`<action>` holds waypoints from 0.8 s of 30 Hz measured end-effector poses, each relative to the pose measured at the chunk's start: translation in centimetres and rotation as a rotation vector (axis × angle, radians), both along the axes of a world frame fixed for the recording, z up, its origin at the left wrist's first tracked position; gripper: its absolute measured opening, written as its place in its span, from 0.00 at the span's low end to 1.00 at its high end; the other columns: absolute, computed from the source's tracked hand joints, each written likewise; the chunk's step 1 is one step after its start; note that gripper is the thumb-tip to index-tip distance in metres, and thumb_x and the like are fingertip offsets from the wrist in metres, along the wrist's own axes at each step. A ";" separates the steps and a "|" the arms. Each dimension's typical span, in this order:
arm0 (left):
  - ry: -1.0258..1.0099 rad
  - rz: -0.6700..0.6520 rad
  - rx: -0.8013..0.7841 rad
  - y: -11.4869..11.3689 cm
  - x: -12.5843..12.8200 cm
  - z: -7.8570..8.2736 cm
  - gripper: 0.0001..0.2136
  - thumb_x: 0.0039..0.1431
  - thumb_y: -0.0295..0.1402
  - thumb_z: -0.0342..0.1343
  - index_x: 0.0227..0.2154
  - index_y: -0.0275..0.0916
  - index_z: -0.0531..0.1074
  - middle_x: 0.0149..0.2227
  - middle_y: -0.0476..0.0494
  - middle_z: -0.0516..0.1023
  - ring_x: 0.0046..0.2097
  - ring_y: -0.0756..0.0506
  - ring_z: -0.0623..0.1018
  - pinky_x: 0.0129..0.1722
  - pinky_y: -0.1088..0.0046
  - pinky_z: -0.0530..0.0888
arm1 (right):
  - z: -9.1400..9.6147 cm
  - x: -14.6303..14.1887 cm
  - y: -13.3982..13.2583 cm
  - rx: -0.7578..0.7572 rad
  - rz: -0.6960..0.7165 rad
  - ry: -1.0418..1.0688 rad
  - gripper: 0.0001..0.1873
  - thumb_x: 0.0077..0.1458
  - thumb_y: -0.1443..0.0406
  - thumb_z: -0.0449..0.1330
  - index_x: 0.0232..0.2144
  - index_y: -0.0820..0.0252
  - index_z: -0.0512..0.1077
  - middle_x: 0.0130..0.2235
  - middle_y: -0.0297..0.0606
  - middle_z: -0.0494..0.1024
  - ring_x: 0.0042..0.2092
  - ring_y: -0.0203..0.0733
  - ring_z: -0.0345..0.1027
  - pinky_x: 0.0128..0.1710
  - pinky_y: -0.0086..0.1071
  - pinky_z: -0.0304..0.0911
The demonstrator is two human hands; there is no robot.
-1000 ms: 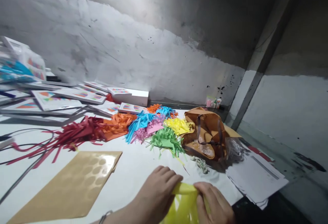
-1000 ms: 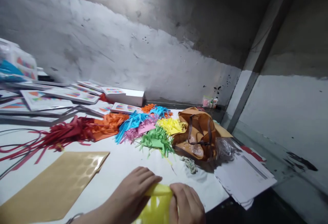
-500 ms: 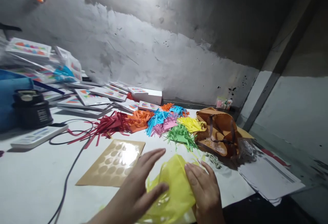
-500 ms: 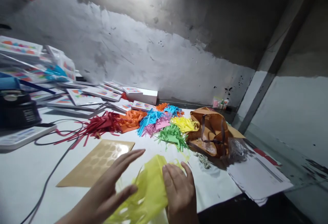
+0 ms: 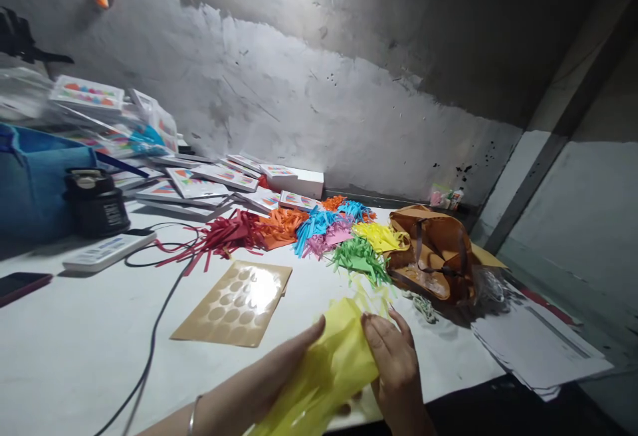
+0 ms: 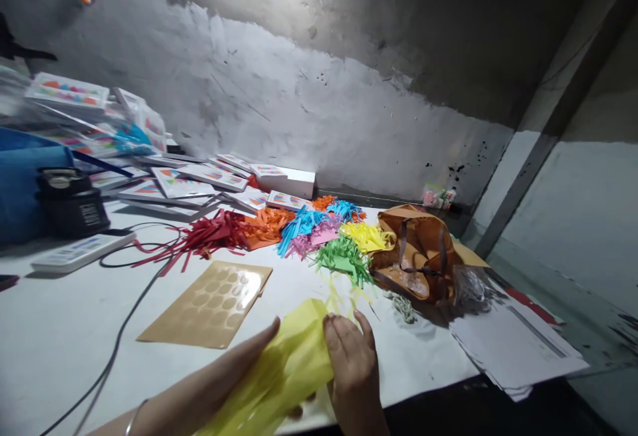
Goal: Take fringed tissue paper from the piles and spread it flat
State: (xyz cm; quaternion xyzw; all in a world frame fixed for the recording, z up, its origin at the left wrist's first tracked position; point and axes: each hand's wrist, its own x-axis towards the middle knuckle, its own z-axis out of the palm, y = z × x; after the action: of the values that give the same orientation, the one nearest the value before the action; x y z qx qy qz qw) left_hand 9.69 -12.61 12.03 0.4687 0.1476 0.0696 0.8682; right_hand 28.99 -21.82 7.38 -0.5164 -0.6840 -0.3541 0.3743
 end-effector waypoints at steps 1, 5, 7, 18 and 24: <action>0.009 -0.058 -0.059 -0.6 0.1 -0.9 0.31 0.54 0.60 0.55 0.40 0.33 0.79 0.39 0.35 0.82 0.38 0.41 0.81 0.40 0.68 0.77 | -0.4 0.3 0.4 0.000 -0.007 -0.004 0.32 0.57 0.76 0.48 0.64 0.63 0.62 0.49 0.45 0.81 0.51 0.45 0.76 0.59 0.49 0.66; 0.006 -0.088 -0.252 -2.1 1.7 -3.8 0.24 0.45 0.32 0.67 0.48 0.33 0.76 0.30 0.41 0.83 0.25 0.52 0.77 0.26 0.83 0.72 | -1.1 3.1 1.2 -0.039 -0.065 0.003 0.39 0.48 0.81 0.44 0.61 0.60 0.67 0.49 0.41 0.82 0.50 0.44 0.77 0.53 0.42 0.73; 0.011 -0.020 -0.233 -2.0 2.7 -4.1 0.22 0.44 0.27 0.66 0.46 0.32 0.76 0.22 0.46 0.79 0.18 0.53 0.72 0.19 0.83 0.68 | -0.5 5.3 0.7 -0.043 -0.105 0.006 0.39 0.48 0.81 0.44 0.61 0.62 0.67 0.50 0.43 0.81 0.52 0.46 0.76 0.53 0.44 0.73; 0.342 0.202 0.339 4.7 -4.2 -3.6 0.17 0.51 0.37 0.62 0.45 0.41 0.73 0.20 0.50 0.77 0.19 0.48 0.72 0.19 0.78 0.68 | -5.4 1.5 -0.3 -0.146 -0.083 -0.132 0.29 0.56 0.82 0.46 0.55 0.68 0.71 0.54 0.49 0.78 0.60 0.47 0.68 0.60 0.44 0.67; 0.522 0.814 1.288 5.7 -9.3 -6.0 0.19 0.55 0.44 0.58 0.50 0.49 0.75 0.46 0.41 0.81 0.55 0.31 0.75 0.56 0.52 0.69 | -11.4 -4.8 2.2 -0.370 -0.005 0.107 0.38 0.37 0.79 0.52 0.54 0.67 0.73 0.57 0.48 0.75 0.59 0.51 0.69 0.56 0.45 0.71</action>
State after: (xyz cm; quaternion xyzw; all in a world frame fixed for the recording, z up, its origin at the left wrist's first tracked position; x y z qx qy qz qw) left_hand 0.36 -6.89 6.06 0.7879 0.4357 0.3402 0.2713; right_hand 24.18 -19.64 -3.99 -0.5964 -0.7151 -0.1953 0.3080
